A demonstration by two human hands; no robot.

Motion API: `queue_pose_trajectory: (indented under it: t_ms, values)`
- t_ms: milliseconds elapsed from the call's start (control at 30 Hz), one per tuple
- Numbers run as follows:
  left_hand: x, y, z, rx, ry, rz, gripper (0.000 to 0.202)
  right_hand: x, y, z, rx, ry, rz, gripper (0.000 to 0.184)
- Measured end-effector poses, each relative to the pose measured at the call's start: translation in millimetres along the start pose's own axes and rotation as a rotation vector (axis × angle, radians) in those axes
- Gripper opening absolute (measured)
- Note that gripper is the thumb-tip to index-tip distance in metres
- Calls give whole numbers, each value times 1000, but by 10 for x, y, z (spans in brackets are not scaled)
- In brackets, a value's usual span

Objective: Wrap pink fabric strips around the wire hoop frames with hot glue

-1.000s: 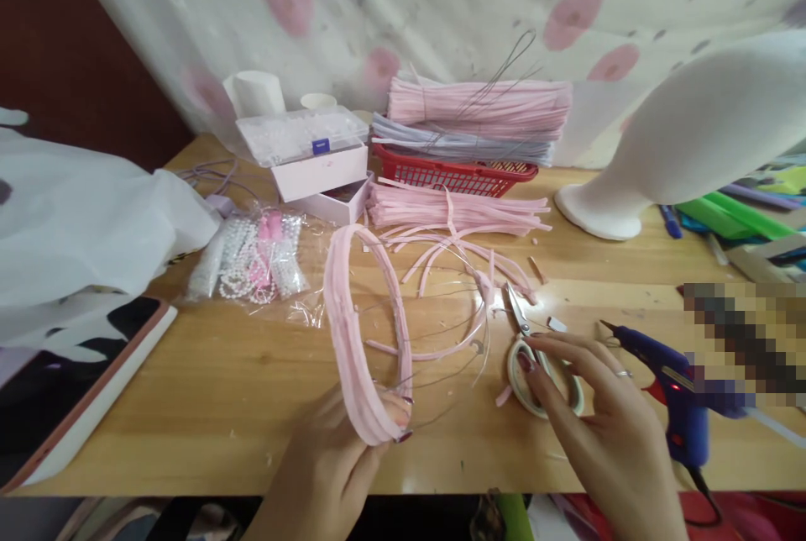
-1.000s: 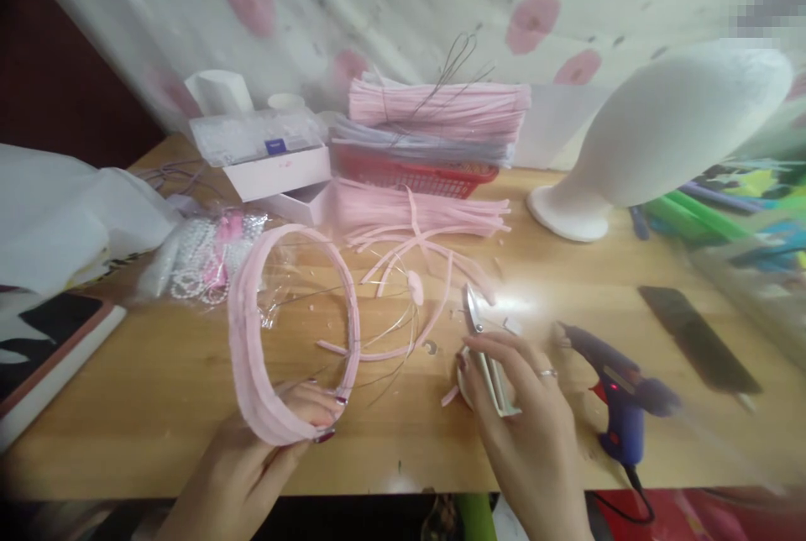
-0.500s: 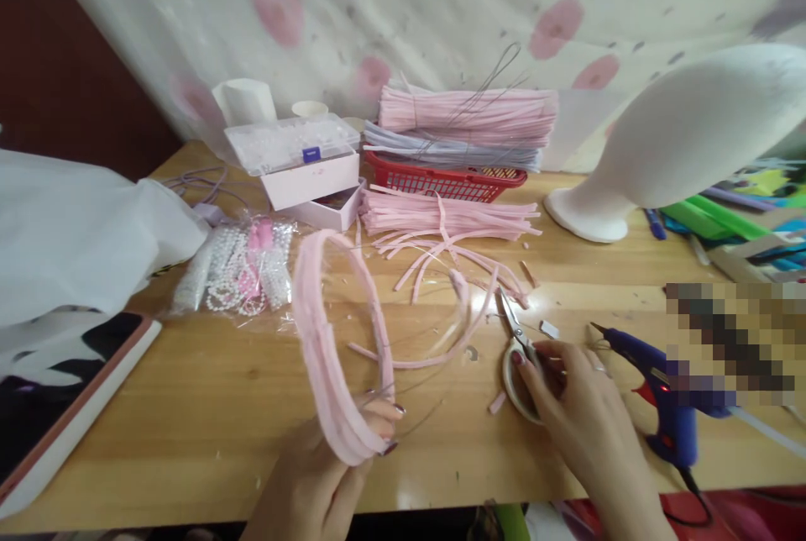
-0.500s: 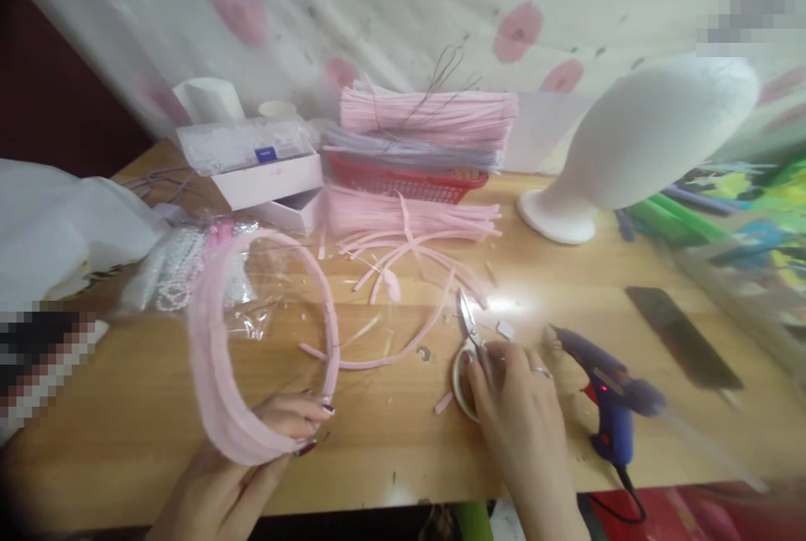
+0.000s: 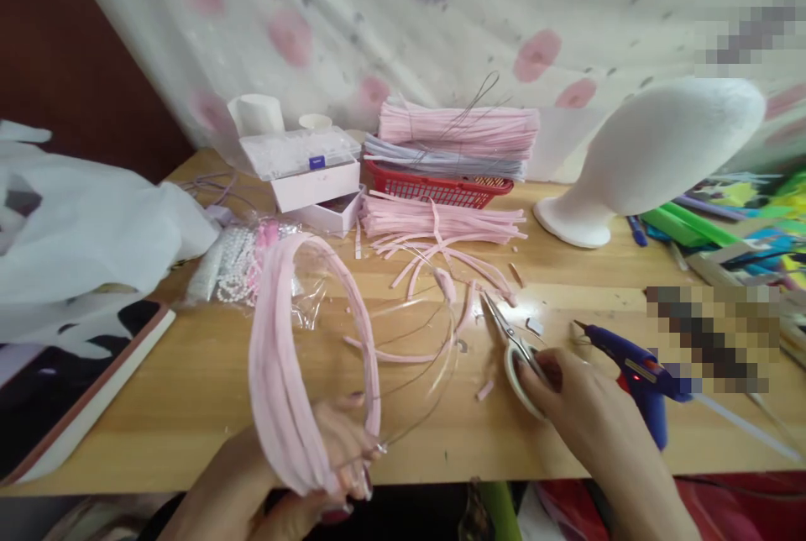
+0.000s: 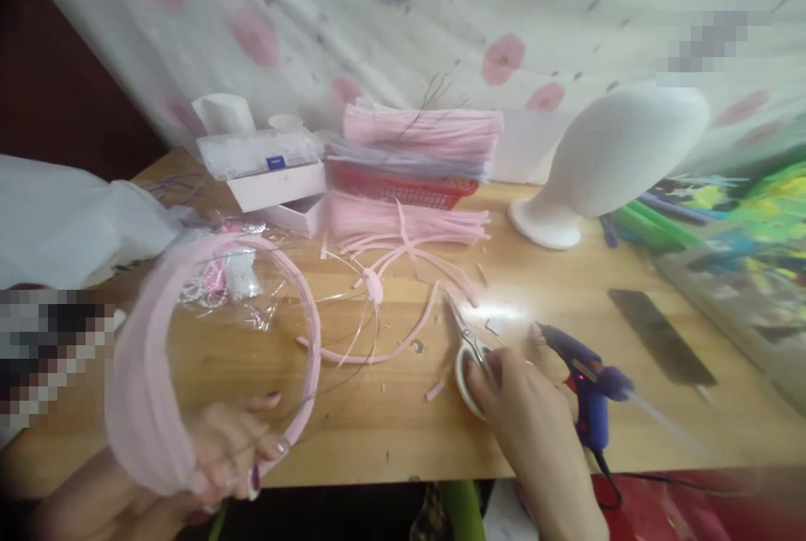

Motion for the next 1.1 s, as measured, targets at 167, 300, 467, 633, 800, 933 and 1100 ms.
queue_pose_trajectory:
  t_ms: [167,300,467,633,800,933,1100]
  values:
    - [-52,429,199,-563,12,159,32,-212,32,-64,309,-168,-206,31]
    - [-115,524,220,-633,176,-12,37,-427,-20,-52,282,-237,-258,26]
    - [-76,686,145,-674,268,56,39,-579,-502,-20,177,-258,-418,22]
    - [-63,729,136,-747,316,110,40,-641,-969,37,227,-252,-634,8]
    - [-67,720,191,-728,284,51,40,-617,-1174,53,229,-189,-724,11]
    - [-68,708,268,-732,258,10,39,-596,-1399,68,79,-114,-829,10]
    - [-49,693,382,-700,232,-58,36,-609,-1570,102,5,-94,-889,6]
Point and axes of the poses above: each hand's wrist, its own x-axis towards the middle knuckle, its own z-axis out of the palm, y = z × x, the point moved 9 cm from there along x, towards the middle knuckle
